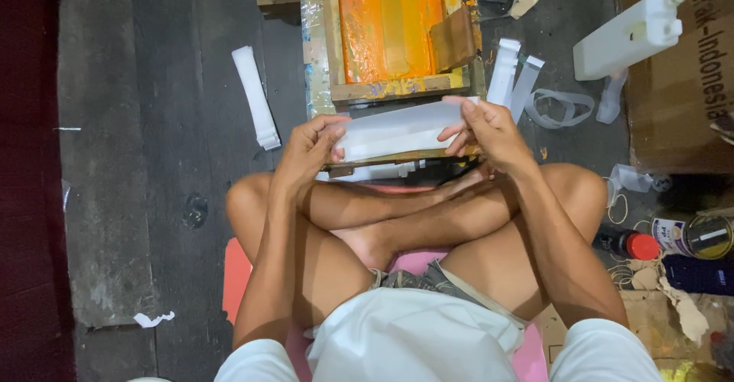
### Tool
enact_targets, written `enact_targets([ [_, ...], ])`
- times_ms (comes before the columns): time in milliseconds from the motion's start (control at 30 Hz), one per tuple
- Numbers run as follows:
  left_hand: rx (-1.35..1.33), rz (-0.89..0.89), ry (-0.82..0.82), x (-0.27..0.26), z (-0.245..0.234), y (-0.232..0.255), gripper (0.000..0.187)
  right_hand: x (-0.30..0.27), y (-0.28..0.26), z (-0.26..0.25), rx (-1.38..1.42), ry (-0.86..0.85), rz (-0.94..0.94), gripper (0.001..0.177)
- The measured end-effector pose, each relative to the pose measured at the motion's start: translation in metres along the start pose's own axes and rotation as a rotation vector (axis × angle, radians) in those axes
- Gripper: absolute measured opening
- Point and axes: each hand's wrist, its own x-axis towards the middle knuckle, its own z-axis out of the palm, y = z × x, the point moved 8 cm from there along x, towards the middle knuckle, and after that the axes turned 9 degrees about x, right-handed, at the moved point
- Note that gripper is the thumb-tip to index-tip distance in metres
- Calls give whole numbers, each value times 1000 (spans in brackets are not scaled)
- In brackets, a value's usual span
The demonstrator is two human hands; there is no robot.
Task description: The person sits cross-legged and uses a squeegee to spread orange ink across a screen printing frame. They repeatedly pull the ink across the mesh, lift the frame to check the result, and place white rectangular items onto the frame to print.
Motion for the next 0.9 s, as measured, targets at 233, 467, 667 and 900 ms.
enact_targets([
  [233,224,160,31,11,4,-1,20,0,5,-38,-148,89,-95,29],
  [467,526,410,226,34,14,2,34,-20,-39,-29,-327,71,-404,19],
  [667,717,160,435,57,-1,-21,59,-33,-36,-4,-784,-66,-438,26],
  [900,866,76,459,67,-4,-24,44,-31,-14,-21,-1006,75,-533,20],
])
